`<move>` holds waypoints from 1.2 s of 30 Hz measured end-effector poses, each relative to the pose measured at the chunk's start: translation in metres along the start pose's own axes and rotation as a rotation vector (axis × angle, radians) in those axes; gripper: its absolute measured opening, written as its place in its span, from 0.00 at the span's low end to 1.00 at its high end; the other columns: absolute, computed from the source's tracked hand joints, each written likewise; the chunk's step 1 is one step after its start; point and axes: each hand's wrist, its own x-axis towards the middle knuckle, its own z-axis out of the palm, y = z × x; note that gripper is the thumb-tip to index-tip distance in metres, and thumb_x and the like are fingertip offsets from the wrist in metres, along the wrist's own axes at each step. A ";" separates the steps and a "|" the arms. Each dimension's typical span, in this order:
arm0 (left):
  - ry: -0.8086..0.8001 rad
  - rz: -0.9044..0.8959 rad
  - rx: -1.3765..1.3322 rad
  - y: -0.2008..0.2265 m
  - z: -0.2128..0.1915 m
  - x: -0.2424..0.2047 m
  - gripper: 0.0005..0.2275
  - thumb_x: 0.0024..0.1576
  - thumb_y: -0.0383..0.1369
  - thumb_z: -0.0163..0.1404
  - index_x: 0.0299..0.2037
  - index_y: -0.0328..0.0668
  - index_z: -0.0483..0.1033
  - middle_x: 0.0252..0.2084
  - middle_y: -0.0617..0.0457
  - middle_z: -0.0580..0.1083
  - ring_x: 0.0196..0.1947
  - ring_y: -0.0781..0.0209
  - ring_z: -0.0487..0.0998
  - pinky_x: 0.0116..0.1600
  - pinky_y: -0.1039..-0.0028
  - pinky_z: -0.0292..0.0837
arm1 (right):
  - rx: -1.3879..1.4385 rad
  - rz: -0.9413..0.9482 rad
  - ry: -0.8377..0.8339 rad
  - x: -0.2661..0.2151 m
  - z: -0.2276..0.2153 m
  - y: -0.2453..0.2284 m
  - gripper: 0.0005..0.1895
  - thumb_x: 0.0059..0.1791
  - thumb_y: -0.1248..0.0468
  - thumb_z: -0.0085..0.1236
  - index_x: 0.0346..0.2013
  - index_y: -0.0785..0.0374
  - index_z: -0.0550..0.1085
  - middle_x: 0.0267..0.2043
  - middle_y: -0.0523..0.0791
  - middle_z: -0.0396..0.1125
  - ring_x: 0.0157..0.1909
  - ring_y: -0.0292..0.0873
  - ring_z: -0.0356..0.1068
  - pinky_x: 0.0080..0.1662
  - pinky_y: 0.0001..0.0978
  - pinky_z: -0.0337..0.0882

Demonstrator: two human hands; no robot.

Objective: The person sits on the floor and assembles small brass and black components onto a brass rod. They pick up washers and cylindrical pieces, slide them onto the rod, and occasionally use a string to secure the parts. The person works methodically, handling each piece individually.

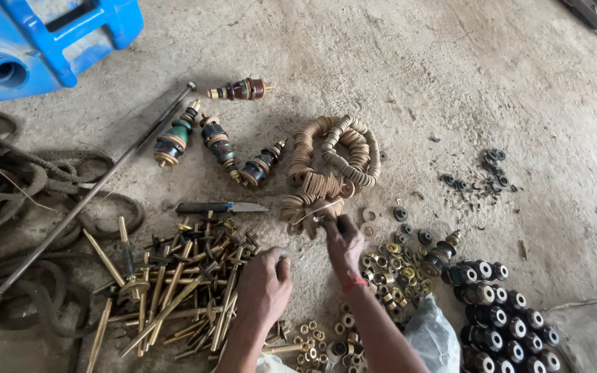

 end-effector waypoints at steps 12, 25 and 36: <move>0.538 0.869 -0.334 0.021 0.007 -0.011 0.20 0.66 0.41 0.46 0.62 0.33 0.70 0.58 0.35 0.72 0.56 0.43 0.77 0.56 0.60 0.79 | 0.428 -0.153 -0.169 -0.051 -0.149 -0.124 0.11 0.51 0.61 0.56 0.35 0.69 0.75 0.25 0.44 0.68 0.21 0.34 0.63 0.23 0.28 0.63; 0.042 0.443 0.320 -0.001 0.029 -0.017 0.20 0.51 0.35 0.63 0.51 0.36 0.73 0.43 0.45 0.77 0.40 0.54 0.78 0.56 0.60 0.72 | 0.682 0.175 -0.433 -0.114 -0.084 -0.046 0.17 0.51 0.60 0.61 0.43 0.74 0.77 0.34 0.48 0.75 0.31 0.38 0.75 0.34 0.30 0.76; 0.002 0.297 0.119 -0.014 0.039 0.003 0.15 0.56 0.32 0.58 0.52 0.37 0.75 0.50 0.43 0.72 0.46 0.53 0.76 0.51 0.64 0.76 | 0.131 -0.345 -0.067 -0.116 -0.112 -0.058 0.12 0.48 0.68 0.62 0.46 0.65 0.77 0.41 0.47 0.76 0.39 0.40 0.79 0.39 0.30 0.78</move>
